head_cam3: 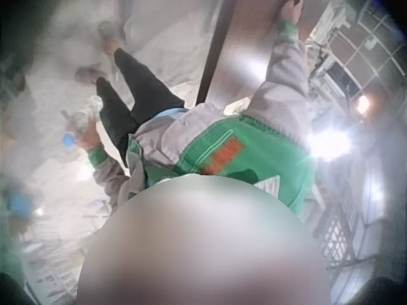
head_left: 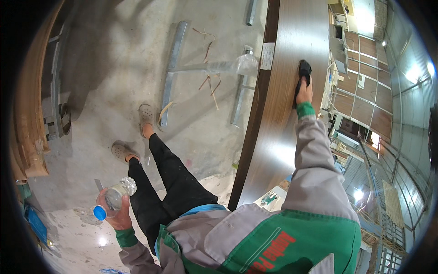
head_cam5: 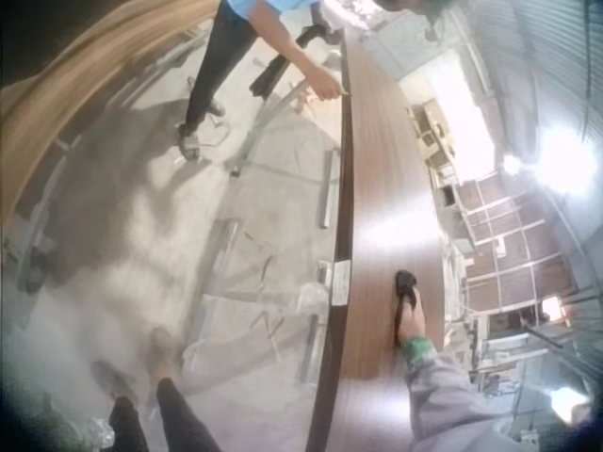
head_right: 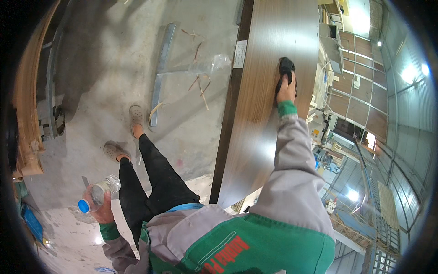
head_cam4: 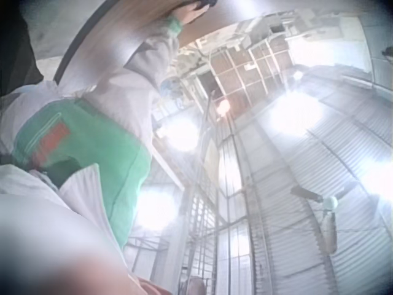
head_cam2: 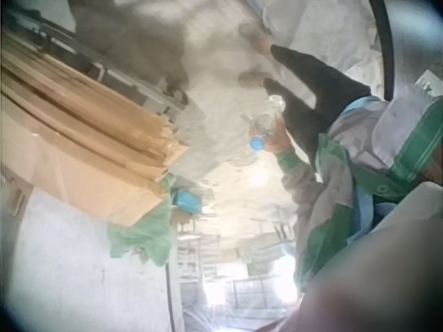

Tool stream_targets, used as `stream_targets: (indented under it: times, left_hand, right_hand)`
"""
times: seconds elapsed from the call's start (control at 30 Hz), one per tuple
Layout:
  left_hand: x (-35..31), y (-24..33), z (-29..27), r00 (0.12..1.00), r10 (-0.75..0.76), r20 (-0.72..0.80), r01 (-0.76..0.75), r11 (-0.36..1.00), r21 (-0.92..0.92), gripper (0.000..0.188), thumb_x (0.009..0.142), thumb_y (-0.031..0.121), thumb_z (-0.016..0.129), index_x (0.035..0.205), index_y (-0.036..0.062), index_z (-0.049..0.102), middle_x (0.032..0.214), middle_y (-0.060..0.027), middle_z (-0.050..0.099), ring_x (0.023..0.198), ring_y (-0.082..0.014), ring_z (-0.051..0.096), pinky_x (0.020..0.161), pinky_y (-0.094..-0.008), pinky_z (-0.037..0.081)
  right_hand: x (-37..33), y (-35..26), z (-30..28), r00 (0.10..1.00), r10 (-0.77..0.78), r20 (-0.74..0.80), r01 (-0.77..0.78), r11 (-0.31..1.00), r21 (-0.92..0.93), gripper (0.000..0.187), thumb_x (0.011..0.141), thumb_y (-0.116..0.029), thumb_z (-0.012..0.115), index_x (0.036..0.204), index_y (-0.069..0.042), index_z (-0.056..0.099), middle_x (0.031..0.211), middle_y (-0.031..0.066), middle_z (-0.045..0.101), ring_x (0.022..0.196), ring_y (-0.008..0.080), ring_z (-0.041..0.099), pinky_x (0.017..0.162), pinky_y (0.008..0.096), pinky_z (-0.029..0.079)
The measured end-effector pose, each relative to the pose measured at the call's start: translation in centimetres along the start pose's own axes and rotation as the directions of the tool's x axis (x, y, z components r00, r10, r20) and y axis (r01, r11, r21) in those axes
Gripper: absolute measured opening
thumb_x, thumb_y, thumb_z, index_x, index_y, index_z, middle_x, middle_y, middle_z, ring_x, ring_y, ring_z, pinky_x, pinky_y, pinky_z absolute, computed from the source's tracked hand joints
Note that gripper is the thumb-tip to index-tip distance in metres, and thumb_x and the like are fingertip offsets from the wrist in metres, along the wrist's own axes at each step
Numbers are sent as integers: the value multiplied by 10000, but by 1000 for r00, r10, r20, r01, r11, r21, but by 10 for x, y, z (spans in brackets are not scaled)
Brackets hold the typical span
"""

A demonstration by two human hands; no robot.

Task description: The person scrapes residue from the edge of a large wooden tabletop using a utility knife, then wipes the entire surface with a cloth and water from a plastic bottle. The person moves around the table to clean all sides and edges, then places the bottle and cloth on the table.

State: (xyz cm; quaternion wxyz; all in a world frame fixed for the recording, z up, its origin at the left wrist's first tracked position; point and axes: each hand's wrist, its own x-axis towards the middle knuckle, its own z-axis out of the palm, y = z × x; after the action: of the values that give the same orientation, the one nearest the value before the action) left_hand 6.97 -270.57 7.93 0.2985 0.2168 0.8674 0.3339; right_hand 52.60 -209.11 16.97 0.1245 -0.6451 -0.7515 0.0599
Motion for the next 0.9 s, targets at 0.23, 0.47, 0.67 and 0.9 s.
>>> stream_targets:
  times: [0.23, 0.47, 0.67, 0.9]
  left_hand:
    - [5, 3, 18, 999, -2, -34, 1, 999, -39, 659, 785, 219, 851, 1340, 5, 567, 1283, -166, 590, 1176, -339, 589, 1028, -475, 476]
    - [11, -3, 26, 1000, 24, 2, -23, 996, -83, 664, 780, 235, 860, 1330, 5, 567, 1271, -169, 594, 1150, -337, 600, 1005, -465, 490]
    - [21, 9, 25, 1000, 20, -10, -20, 998, -54, 660, 789, 232, 852, 1338, -5, 574, 1282, -181, 593, 1155, -352, 597, 1008, -474, 486]
    - [24, 33, 22, 1000, -23, -11, 21, 994, -103, 640, 790, 154, 853, 1343, -10, 576, 1299, -175, 588, 1218, -332, 569, 1079, -460, 443]
  right_hand:
    - [-122, -5, -13, 999, -47, 11, 47, 999, -23, 547, 1093, -273, 500, 1559, 4, 426, 1610, 229, 438, 1513, 368, 393, 1253, 428, 280]
    - [64, 22, 1, 961, 273, -41, -274, 961, -44, 592, 1080, -433, 460, 1494, -14, 520, 1477, 241, 579, 1384, 395, 534, 1163, 434, 384]
    - [34, 3, 10, 998, 51, -37, -51, 999, -13, 552, 1084, -363, 496, 1496, 2, 511, 1495, 240, 564, 1404, 404, 510, 1179, 444, 376]
    - [-180, -9, -23, 999, 45, 15, -42, 990, -133, 564, 1069, -231, 525, 1562, 21, 417, 1615, 269, 403, 1523, 406, 357, 1267, 463, 264]
